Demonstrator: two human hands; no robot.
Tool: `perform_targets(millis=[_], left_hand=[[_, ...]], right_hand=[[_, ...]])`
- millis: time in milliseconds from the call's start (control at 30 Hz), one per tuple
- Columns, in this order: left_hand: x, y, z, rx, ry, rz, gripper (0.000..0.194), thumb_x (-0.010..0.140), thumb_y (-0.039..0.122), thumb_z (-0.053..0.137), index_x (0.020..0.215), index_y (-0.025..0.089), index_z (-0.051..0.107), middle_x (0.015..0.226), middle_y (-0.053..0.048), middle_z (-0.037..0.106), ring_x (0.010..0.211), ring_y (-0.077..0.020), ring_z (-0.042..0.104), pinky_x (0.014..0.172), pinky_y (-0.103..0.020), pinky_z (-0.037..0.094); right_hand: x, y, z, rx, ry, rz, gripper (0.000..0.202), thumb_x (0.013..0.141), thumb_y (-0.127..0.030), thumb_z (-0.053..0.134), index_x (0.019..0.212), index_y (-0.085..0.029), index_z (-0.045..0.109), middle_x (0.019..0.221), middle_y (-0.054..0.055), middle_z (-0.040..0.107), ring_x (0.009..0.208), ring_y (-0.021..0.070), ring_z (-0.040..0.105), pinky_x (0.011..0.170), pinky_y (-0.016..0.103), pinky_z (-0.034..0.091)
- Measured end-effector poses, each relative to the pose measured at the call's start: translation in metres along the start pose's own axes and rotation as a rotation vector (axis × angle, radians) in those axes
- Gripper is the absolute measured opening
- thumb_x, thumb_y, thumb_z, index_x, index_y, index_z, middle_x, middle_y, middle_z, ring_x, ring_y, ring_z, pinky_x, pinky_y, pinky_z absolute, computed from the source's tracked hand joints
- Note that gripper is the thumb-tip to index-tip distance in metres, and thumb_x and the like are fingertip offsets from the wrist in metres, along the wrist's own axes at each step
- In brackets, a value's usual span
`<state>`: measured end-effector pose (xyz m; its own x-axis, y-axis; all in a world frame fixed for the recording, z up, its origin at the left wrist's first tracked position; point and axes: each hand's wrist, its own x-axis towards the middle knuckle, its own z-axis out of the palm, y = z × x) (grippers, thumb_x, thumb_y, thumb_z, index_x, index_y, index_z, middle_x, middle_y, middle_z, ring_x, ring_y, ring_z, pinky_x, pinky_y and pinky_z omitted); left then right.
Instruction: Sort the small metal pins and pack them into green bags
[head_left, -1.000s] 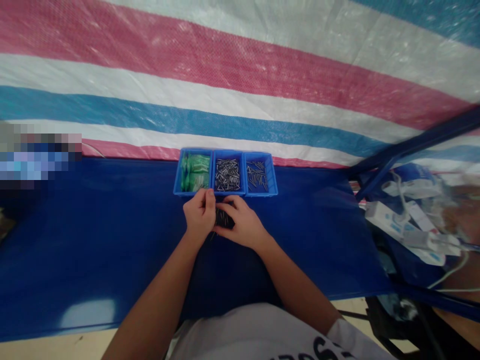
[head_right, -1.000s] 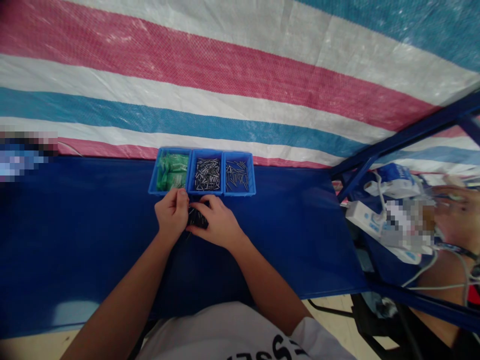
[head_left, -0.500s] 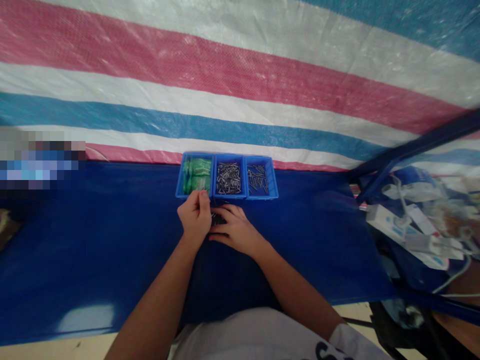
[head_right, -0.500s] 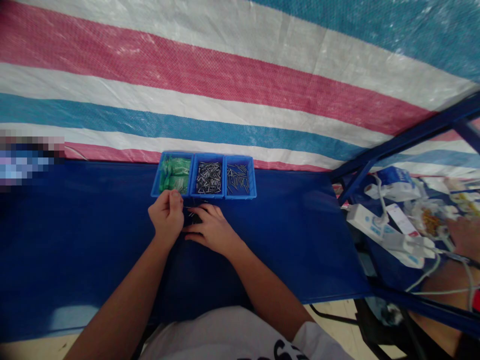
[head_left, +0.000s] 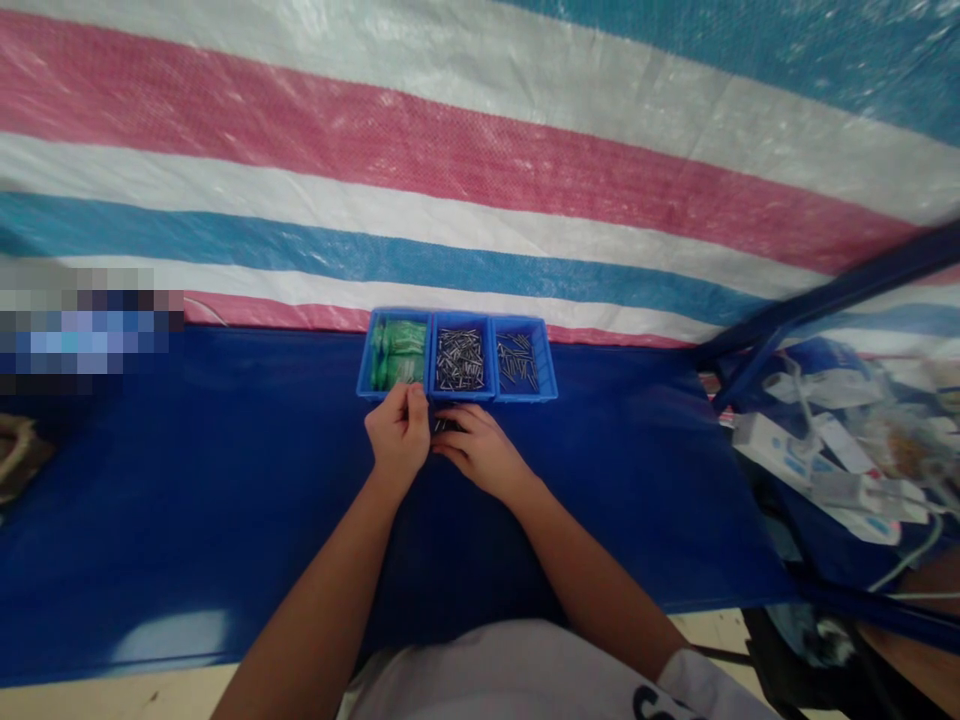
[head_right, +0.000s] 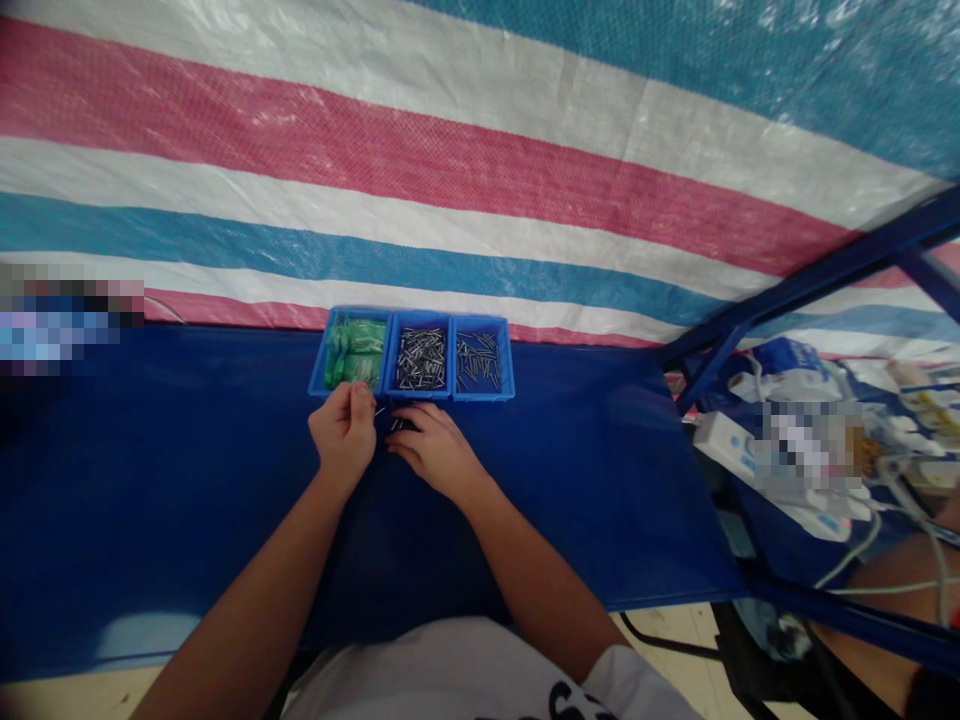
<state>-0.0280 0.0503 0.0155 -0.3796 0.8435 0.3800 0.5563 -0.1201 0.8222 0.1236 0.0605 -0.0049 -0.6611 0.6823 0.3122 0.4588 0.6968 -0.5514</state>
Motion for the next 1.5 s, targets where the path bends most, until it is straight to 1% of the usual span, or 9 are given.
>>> perform_targets(millis=[267, 400, 600, 700, 800, 933, 1033, 1200, 1500], left_hand=[[0.0, 0.001, 0.0, 0.012, 0.006, 0.005, 0.037, 0.094, 0.036, 0.043, 0.062, 0.019, 0.05, 0.05, 0.004, 0.046, 0.047, -0.0085, 0.043, 0.05, -0.022, 0.034], [0.0, 0.001, 0.0, 0.009, 0.01, 0.009, 0.036, 0.094, 0.035, 0.043, 0.062, 0.019, 0.05, 0.05, 0.004, 0.047, 0.047, -0.0086, 0.043, 0.05, -0.022, 0.034], [0.0, 0.001, -0.001, -0.038, -0.005, 0.014, 0.034, 0.093, 0.033, 0.044, 0.063, 0.019, 0.051, 0.051, 0.003, 0.048, 0.048, -0.0088, 0.044, 0.051, -0.022, 0.035], [-0.001, 0.001, -0.001, -0.055, -0.041, 0.036, 0.032, 0.092, 0.032, 0.046, 0.064, 0.019, 0.054, 0.052, 0.003, 0.05, 0.048, -0.0092, 0.046, 0.051, -0.022, 0.036], [-0.002, 0.001, 0.0, -0.062, -0.139, 0.089, 0.028, 0.091, 0.031, 0.047, 0.069, 0.018, 0.059, 0.057, 0.001, 0.056, 0.05, -0.0097, 0.05, 0.053, -0.022, 0.039], [-0.006, 0.001, 0.005, -0.102, -0.289, 0.139, 0.018, 0.089, 0.031, 0.051, 0.086, 0.018, 0.063, 0.063, 0.001, 0.061, 0.051, -0.0091, 0.053, 0.052, -0.02, 0.042], [-0.008, 0.0, 0.008, -0.115, -0.33, 0.152, 0.015, 0.088, 0.03, 0.053, 0.093, 0.019, 0.062, 0.059, 0.004, 0.058, 0.047, -0.0077, 0.051, 0.049, -0.019, 0.04], [-0.008, 0.001, 0.009, -0.12, -0.304, 0.155, 0.014, 0.089, 0.028, 0.054, 0.089, 0.017, 0.062, 0.063, 0.003, 0.062, 0.05, -0.0076, 0.054, 0.05, -0.017, 0.041], [-0.007, -0.002, 0.011, -0.079, -0.267, 0.125, 0.016, 0.089, 0.029, 0.054, 0.089, 0.017, 0.063, 0.061, 0.003, 0.061, 0.05, -0.0078, 0.053, 0.051, -0.018, 0.04]], right_hand=[[0.002, -0.003, -0.003, 0.013, 0.008, 0.011, 0.014, 0.091, -0.024, 0.059, 0.09, -0.022, 0.073, 0.116, 0.008, 0.066, 0.112, 0.0226, 0.054, 0.095, 0.041, 0.047], [0.002, -0.006, -0.005, 0.058, 0.064, 0.017, 0.015, 0.092, -0.026, 0.058, 0.09, -0.023, 0.072, 0.114, 0.006, 0.068, 0.109, 0.0222, 0.056, 0.094, 0.04, 0.047], [0.002, -0.014, -0.009, 0.277, 0.261, 0.022, 0.011, 0.09, -0.024, 0.061, 0.09, -0.025, 0.072, 0.101, 0.004, 0.073, 0.099, 0.0198, 0.062, 0.091, 0.039, 0.049], [0.002, -0.017, -0.013, 0.414, 0.401, 0.085, 0.009, 0.088, -0.024, 0.063, 0.087, -0.025, 0.072, 0.093, 0.004, 0.073, 0.09, 0.0194, 0.064, 0.085, 0.038, 0.051], [0.001, -0.016, -0.015, 0.508, 0.556, 0.229, 0.006, 0.085, -0.027, 0.067, 0.082, -0.024, 0.072, 0.088, 0.005, 0.069, 0.084, 0.0193, 0.064, 0.08, 0.037, 0.052], [0.002, -0.011, -0.015, 0.739, 0.698, 0.368, 0.008, 0.085, -0.03, 0.066, 0.082, -0.023, 0.07, 0.079, 0.002, 0.066, 0.064, 0.0135, 0.061, 0.061, 0.03, 0.051], [0.003, -0.009, -0.014, 0.873, 0.718, 0.46, 0.014, 0.084, -0.034, 0.066, 0.082, -0.021, 0.068, 0.069, 0.0, 0.066, 0.056, 0.0114, 0.059, 0.057, 0.027, 0.05], [0.005, -0.007, -0.014, 0.953, 0.707, 0.542, 0.023, 0.08, -0.042, 0.069, 0.082, -0.02, 0.067, 0.065, -0.001, 0.068, 0.055, 0.0116, 0.061, 0.058, 0.027, 0.052], [0.008, -0.008, -0.013, 1.006, 0.7, 0.571, 0.02, 0.077, -0.037, 0.073, 0.088, -0.021, 0.07, 0.071, 0.0, 0.071, 0.062, 0.013, 0.066, 0.063, 0.028, 0.056]])
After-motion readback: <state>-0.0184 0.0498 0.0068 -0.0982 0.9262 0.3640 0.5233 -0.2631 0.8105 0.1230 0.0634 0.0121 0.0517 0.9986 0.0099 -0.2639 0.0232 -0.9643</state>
